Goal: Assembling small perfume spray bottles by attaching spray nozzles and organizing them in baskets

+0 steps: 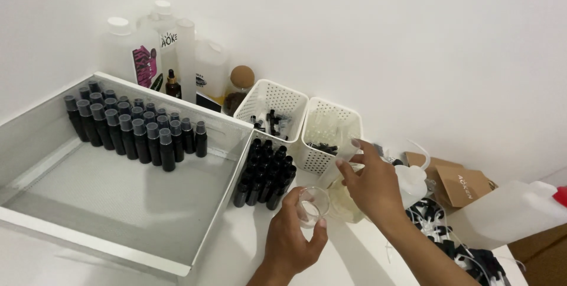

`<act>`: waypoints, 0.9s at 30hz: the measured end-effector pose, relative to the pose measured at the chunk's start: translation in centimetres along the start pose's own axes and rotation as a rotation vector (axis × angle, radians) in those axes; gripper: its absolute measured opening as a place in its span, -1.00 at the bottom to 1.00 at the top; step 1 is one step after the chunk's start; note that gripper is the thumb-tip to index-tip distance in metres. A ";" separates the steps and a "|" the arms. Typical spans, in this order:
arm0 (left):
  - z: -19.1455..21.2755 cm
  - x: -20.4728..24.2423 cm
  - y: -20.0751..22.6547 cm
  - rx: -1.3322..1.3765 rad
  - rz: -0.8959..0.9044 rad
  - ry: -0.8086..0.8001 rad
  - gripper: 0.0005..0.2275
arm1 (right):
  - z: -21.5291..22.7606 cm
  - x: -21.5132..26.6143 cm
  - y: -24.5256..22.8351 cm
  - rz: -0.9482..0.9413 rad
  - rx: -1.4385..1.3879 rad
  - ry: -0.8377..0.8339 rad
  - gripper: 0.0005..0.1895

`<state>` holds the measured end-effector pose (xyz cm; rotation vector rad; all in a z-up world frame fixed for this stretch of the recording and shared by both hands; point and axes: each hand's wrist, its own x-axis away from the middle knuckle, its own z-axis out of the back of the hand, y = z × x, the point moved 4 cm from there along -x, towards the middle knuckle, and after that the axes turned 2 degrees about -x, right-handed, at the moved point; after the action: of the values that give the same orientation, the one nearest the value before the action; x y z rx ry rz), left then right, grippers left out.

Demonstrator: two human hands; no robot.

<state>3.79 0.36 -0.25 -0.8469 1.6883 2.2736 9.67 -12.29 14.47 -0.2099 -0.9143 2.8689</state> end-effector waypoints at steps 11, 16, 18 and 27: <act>-0.2 -0.2 0.6 0.010 0.056 -0.106 -0.39 | 1.7 5.1 1.1 0.134 -0.157 0.234 -0.44; -1.4 0.5 0.3 0.033 0.279 -0.323 -0.29 | -2.2 6.4 6.0 0.102 -0.156 -0.159 -0.12; -1.6 0.6 0.9 0.005 0.240 -0.352 -0.32 | -3.2 6.5 6.9 0.165 -0.259 -0.136 -0.29; 2.2 -1.7 4.8 -0.479 -0.323 0.065 -0.52 | 1.6 4.6 5.9 -0.026 -0.346 -0.081 -0.44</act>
<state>2.26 1.07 5.01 -1.1950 0.9365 2.4590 4.40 -17.28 11.90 -0.1121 -1.4150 2.6934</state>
